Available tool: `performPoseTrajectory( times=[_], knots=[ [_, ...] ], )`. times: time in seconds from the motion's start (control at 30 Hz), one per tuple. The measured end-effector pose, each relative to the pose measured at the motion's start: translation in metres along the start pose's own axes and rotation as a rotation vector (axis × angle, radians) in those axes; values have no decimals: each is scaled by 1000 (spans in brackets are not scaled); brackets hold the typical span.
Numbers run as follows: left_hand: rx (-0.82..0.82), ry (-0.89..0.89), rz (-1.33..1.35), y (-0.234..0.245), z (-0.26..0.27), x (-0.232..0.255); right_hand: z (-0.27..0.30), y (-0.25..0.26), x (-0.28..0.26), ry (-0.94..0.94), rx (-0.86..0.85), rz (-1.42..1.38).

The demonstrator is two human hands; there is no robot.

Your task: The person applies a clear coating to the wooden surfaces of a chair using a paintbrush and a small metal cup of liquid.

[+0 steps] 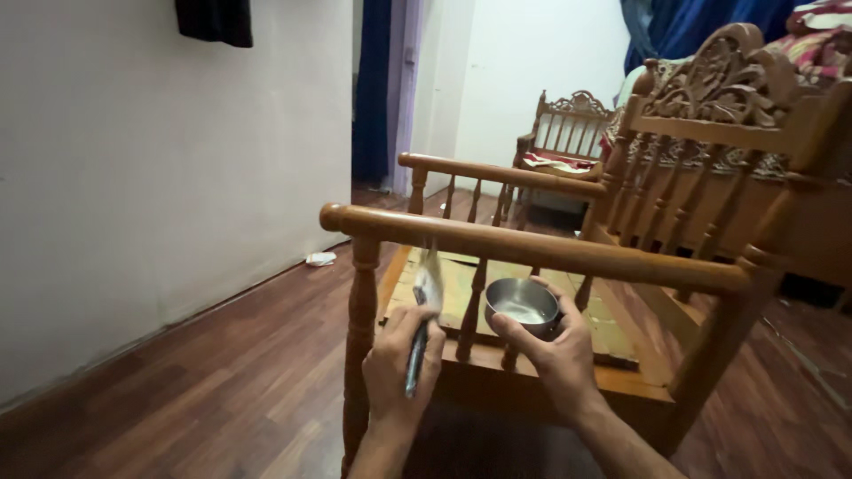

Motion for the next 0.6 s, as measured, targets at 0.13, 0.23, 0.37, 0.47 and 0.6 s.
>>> performPoseTrajectory(
  times=[0.13, 0.23, 0.37, 0.47, 0.6],
  knots=[
    [-34, 44, 14, -1, 11, -5, -2, 1, -3, -91, 12, -47],
    [81, -114, 57, 0, 21, 6, 4, 1, 0, -94, 3, -37],
    [-174, 117, -84, -16, 20, -5, 1, 5, 1, -82, 2, -41],
    [103, -92, 50, 1, 32, 3, -3, 10, 2, -29, 1, -36],
    [-7, 28, -14, -14, 38, -10, -1, 19, 10, -88, 24, -69]
  ],
)
Point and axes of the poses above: each hand's wrist, its own z-axis away from the middle knuckle, its own y-axis out of the back of the hand, x = y × z, the point moved 5 cm from there along -z, towards the middle knuckle, and after that the axes turned 13 degrees about -z, right-handed, at the moved point
